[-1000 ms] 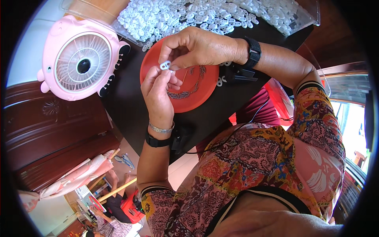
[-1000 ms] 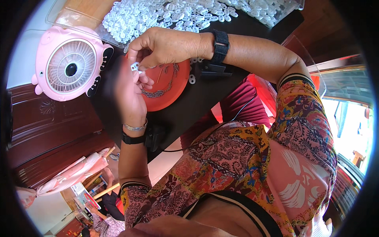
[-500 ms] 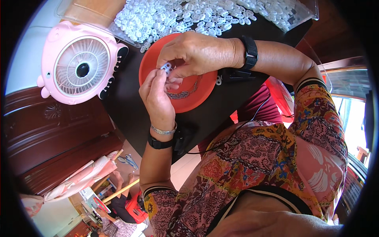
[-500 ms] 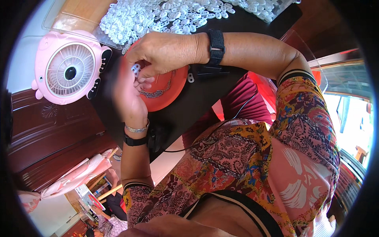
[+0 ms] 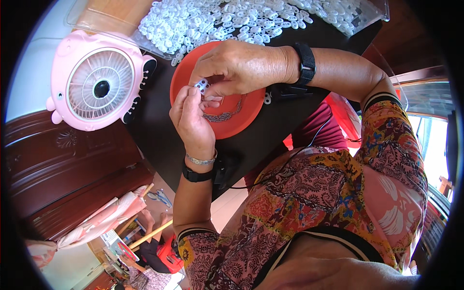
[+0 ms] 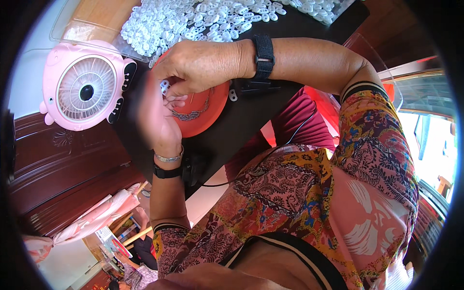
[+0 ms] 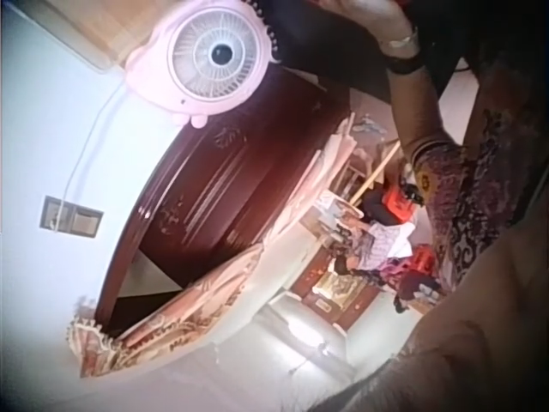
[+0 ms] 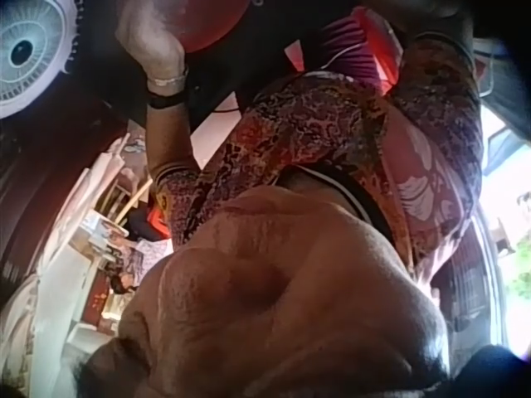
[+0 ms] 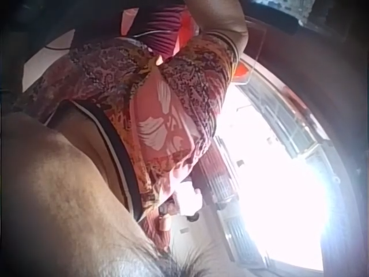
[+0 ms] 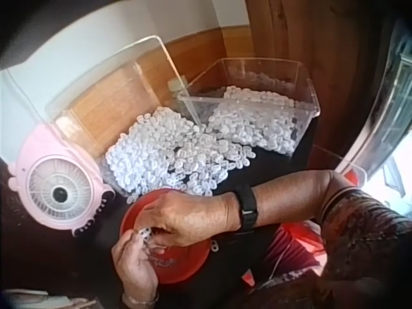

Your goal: Assembling small white plastic components by manually joining two pieces together.

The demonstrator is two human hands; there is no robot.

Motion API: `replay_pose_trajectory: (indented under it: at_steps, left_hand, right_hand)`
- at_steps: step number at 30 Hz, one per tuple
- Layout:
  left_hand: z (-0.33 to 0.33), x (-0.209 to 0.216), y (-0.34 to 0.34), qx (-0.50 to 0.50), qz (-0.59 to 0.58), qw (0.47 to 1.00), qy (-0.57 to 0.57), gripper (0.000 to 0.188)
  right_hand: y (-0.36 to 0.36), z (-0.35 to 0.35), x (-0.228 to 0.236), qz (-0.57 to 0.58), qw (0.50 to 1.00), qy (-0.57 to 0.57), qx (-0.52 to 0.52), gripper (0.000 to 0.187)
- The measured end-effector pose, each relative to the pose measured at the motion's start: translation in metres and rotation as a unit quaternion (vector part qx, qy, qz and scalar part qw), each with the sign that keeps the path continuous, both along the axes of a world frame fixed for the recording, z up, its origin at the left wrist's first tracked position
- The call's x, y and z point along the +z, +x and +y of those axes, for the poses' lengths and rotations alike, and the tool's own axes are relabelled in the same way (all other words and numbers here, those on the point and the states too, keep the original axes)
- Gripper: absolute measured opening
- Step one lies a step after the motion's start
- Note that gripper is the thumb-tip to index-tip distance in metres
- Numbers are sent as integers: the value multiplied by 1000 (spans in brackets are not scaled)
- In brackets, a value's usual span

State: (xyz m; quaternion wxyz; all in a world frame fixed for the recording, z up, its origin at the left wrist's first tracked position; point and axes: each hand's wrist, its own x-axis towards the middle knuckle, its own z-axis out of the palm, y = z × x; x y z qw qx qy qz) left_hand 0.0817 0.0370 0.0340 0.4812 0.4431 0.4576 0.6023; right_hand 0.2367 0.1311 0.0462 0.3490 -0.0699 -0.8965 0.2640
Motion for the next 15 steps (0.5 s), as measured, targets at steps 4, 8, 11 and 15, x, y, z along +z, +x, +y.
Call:
replay_pose_trajectory:
  at_steps: [4,8,11,15]
  left_hand:
    - [1,0,1,13,-8,1000,3,23]
    - [1,-1,3,38,-14,999,6,22]
    - [0,0,3,0,-7,1000,-7,22]
    - [0,1,6,-2,15,1000,-2,24]
  right_hand:
    - [0,-2,2,-29,999,-42,0,31]
    - [0,-3,2,-34,999,-16,-8,32]
    - [1,-2,2,-37,999,11,-16,30]
    - [2,0,1,-39,999,30,-13,27]
